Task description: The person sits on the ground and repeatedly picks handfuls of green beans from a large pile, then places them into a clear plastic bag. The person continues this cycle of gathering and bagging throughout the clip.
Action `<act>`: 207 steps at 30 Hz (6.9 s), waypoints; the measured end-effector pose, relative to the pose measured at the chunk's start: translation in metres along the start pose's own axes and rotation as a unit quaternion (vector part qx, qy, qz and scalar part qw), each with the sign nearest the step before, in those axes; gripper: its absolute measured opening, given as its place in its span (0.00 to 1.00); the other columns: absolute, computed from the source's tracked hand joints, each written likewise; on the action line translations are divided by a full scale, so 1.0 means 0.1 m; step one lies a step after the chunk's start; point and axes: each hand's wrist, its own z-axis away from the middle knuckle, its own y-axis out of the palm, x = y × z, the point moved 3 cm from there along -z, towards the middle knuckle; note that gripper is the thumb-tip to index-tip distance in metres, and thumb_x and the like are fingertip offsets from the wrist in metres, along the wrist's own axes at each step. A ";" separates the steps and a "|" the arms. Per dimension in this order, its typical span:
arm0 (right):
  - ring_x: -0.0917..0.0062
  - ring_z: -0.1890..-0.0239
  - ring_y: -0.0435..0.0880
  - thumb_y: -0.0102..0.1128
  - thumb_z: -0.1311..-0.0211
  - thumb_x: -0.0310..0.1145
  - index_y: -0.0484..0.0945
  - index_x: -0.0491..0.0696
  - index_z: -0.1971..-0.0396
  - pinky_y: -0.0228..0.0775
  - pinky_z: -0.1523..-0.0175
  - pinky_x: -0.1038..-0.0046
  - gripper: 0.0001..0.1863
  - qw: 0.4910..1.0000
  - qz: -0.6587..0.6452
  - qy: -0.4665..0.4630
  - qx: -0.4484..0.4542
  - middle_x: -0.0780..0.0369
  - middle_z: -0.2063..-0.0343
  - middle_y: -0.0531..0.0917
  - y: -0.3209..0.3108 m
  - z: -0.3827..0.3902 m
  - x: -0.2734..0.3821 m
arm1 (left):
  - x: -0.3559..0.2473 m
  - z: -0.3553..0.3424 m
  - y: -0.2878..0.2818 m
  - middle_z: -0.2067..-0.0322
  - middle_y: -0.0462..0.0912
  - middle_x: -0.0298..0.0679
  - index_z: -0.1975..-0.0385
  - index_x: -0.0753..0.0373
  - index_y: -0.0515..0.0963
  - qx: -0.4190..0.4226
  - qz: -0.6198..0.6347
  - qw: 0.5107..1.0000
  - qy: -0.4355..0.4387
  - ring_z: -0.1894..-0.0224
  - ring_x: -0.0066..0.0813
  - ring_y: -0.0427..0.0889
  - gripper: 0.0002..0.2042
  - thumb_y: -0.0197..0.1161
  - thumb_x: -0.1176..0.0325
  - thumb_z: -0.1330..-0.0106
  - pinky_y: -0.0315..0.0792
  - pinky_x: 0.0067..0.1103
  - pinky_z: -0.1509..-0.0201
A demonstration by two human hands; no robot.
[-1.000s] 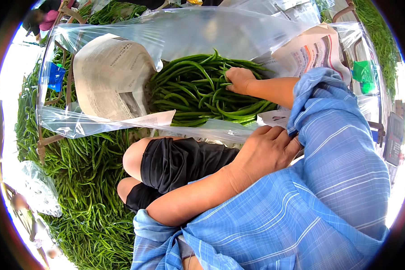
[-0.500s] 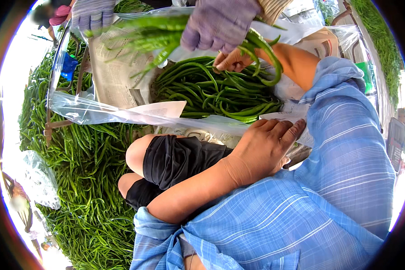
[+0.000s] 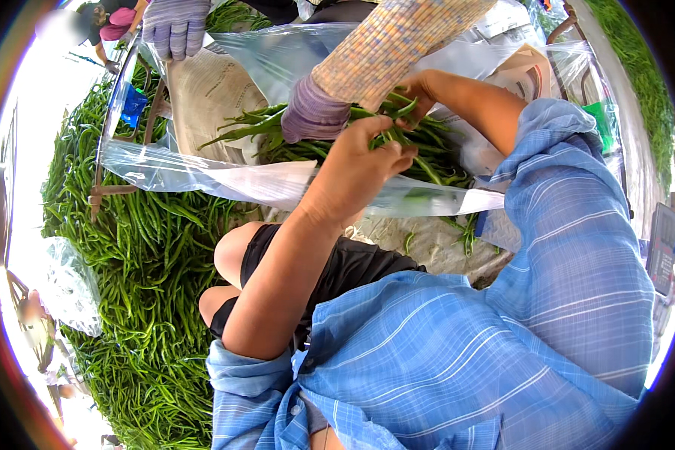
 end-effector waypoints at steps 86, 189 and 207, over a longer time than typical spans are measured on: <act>0.60 0.48 0.74 0.72 0.54 0.45 0.69 0.40 0.44 0.64 0.39 0.56 0.39 0.781 0.592 0.178 -0.084 0.49 0.52 0.75 1.42 -0.36 -1.18 | 1.08 5.43 -0.17 0.47 0.78 0.44 0.69 0.61 0.74 -0.496 0.231 0.727 0.415 0.66 0.32 0.78 0.16 0.51 0.55 0.27 0.65 0.40 0.41; 0.63 0.53 0.81 0.66 0.45 0.48 0.76 0.39 0.49 0.72 0.49 0.65 0.31 0.614 0.788 0.005 0.043 0.51 0.56 0.82 0.77 0.22 -0.77 | 0.68 4.47 -0.63 0.78 0.62 0.33 0.54 0.63 0.65 -0.307 0.405 0.738 0.443 0.79 0.20 0.60 0.10 0.45 0.62 0.23 0.68 0.17 0.78; 0.51 0.47 0.76 0.59 0.39 0.47 0.71 0.39 0.46 0.68 0.44 0.61 0.30 0.645 0.761 0.053 0.041 0.43 0.51 0.77 1.44 0.04 -1.05 | 0.98 4.34 -0.68 0.75 0.61 0.32 0.52 0.64 0.67 -0.398 0.386 0.753 0.355 0.76 0.19 0.57 0.12 0.46 0.62 0.23 0.63 0.15 0.76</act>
